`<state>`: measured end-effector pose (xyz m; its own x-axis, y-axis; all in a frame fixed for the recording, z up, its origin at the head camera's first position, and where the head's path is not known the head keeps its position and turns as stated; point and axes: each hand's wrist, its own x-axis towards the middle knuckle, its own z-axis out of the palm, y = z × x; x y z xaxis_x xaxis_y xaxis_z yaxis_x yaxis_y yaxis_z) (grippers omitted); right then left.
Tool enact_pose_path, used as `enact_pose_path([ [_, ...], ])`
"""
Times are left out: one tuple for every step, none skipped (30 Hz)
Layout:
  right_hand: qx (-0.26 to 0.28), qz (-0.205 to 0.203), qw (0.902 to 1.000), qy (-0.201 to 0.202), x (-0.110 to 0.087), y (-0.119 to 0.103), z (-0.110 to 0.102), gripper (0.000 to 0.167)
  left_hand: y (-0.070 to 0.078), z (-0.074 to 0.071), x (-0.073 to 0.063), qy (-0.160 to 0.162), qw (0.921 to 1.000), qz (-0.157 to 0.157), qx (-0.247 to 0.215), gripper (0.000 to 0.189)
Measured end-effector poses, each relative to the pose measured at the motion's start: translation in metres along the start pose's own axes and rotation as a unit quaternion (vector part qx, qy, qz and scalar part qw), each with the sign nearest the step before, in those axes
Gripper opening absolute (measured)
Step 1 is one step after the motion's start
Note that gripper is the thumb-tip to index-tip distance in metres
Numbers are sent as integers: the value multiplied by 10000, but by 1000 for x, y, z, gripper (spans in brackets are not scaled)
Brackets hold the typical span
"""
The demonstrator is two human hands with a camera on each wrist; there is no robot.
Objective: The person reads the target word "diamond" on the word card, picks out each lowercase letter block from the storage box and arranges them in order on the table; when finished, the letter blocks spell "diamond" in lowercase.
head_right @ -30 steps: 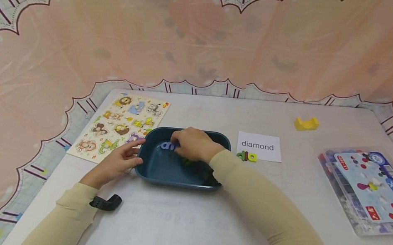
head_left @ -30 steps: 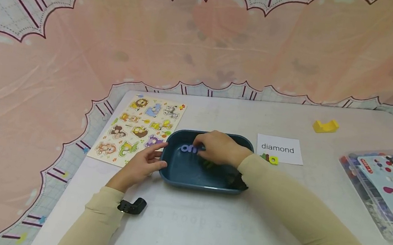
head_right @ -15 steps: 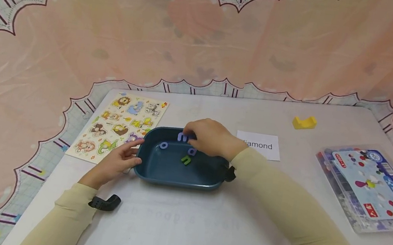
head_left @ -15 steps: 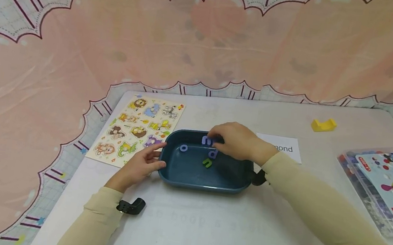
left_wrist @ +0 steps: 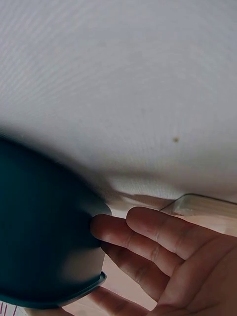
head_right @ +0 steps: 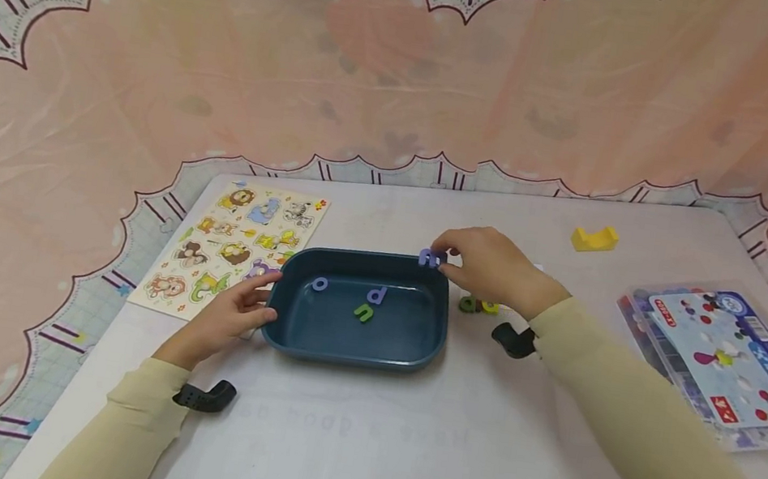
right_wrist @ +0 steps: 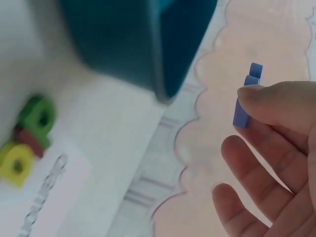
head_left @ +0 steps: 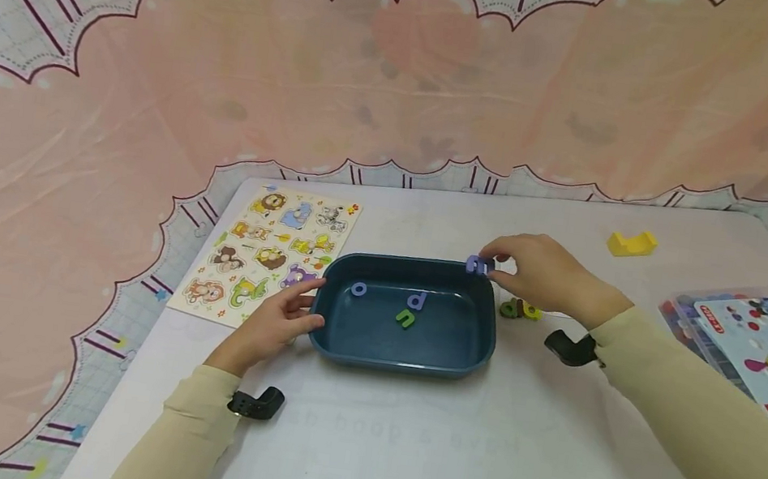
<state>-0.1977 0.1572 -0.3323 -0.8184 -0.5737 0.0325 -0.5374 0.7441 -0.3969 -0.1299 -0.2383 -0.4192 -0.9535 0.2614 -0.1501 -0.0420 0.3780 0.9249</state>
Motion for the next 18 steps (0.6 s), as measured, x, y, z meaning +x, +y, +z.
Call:
enact_pose_path([
  [1,77,10000,-9,-3,4,-1,31,0,0,0,1,10000,-4,-9,63],
  [9,150,9999,-18,-6,7,-1,32,0,0,0,1,10000,-11,-14,63],
  [20,223,9997,-17,-9,10,-2,32,0,0,0,-1,10000,-9,-25,63],
  [31,285,9996,-14,-12,14,-2,32,0,0,0,6,10000,-14,-17,63],
  [41,345,9994,-6,-15,17,-2,32,0,0,0,10,10000,-21,-10,63],
  [62,390,9992,6,-18,21,-2,32,0,0,0,15,10000,-20,-5,63],
  [72,412,9991,26,-21,24,-1,31,0,0,0,22,10000,-21,2,63],
  [91,442,9990,39,-24,28,0,31,1,0,1,28,10000,-22,13,63],
  [114,479,9988,50,-27,31,1,31,1,1,1,38,10000,-27,21,63],
  [126,512,9986,62,-30,35,2,31,0,1,1,48,10000,-39,34,63],
  [138,553,9984,66,-34,38,3,31,0,1,1,54,10000,-47,43,63],
  [155,587,9981,57,-37,42,4,31,0,1,1,62,10000,-54,56,63],
  [164,645,9978,45,-40,45,6,31,0,1,1,61,10000,-49,55,63],
  [185,720,9972,29,-42,48,7,32,-1,1,1,64,10000,-46,54,63],
  [189,772,9968,17,-45,52,8,32,-1,1,1,67,9999,-48,60,63],
  [200,834,9963,0,-48,55,10,32,-1,1,1,68,9999,-45,64,63],
  [215,887,9958,-19,-50,58,11,32,-2,1,1,77,9999,-53,70,63],
  [228,930,9954,-34,-52,60,12,33,-2,1,1,92,9999,-62,71,63],
])
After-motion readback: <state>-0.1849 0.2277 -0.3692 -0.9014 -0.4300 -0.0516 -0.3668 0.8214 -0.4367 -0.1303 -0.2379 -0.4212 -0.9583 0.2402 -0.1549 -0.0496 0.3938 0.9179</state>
